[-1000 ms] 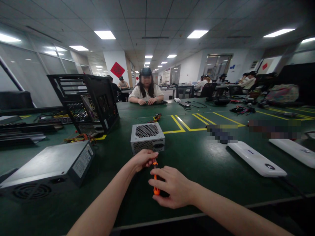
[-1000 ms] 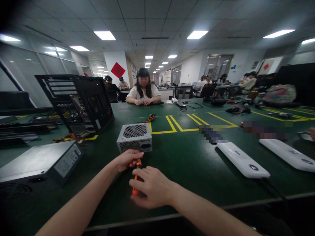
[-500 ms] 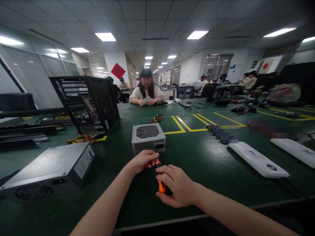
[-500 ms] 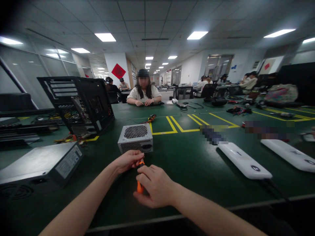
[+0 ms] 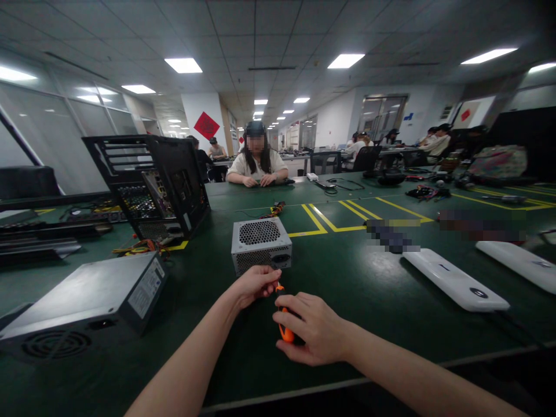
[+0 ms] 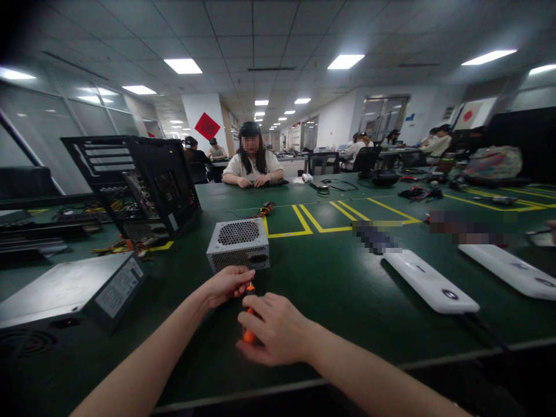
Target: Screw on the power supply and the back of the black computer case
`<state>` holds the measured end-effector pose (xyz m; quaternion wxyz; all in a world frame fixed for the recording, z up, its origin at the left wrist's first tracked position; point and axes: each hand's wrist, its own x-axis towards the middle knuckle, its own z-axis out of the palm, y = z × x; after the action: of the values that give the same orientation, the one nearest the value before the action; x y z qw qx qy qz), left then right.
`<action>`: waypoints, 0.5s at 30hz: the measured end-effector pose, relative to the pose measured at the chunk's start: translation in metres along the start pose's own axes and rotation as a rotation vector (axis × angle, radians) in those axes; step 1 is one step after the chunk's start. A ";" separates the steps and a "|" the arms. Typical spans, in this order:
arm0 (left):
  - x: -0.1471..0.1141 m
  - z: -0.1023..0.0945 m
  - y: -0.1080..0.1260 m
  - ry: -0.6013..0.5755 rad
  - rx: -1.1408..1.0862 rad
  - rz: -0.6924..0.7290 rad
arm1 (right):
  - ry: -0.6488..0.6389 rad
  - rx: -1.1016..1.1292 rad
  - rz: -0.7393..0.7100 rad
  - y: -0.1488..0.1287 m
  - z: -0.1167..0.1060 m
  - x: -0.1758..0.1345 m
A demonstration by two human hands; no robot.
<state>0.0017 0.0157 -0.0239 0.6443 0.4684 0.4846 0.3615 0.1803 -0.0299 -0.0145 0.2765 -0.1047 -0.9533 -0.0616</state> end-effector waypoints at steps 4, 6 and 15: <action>-0.001 0.000 0.003 -0.044 -0.115 0.006 | 0.125 -0.001 0.008 0.002 0.002 -0.001; -0.002 -0.001 0.005 -0.052 -0.162 -0.008 | 0.161 0.003 0.020 0.002 0.003 -0.002; 0.001 0.000 0.001 -0.103 -0.326 -0.014 | 0.071 0.016 0.029 0.000 -0.002 -0.001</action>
<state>0.0016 0.0170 -0.0232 0.7382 0.3723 0.3890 0.4065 0.1822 -0.0301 -0.0132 0.3119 -0.1141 -0.9417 -0.0536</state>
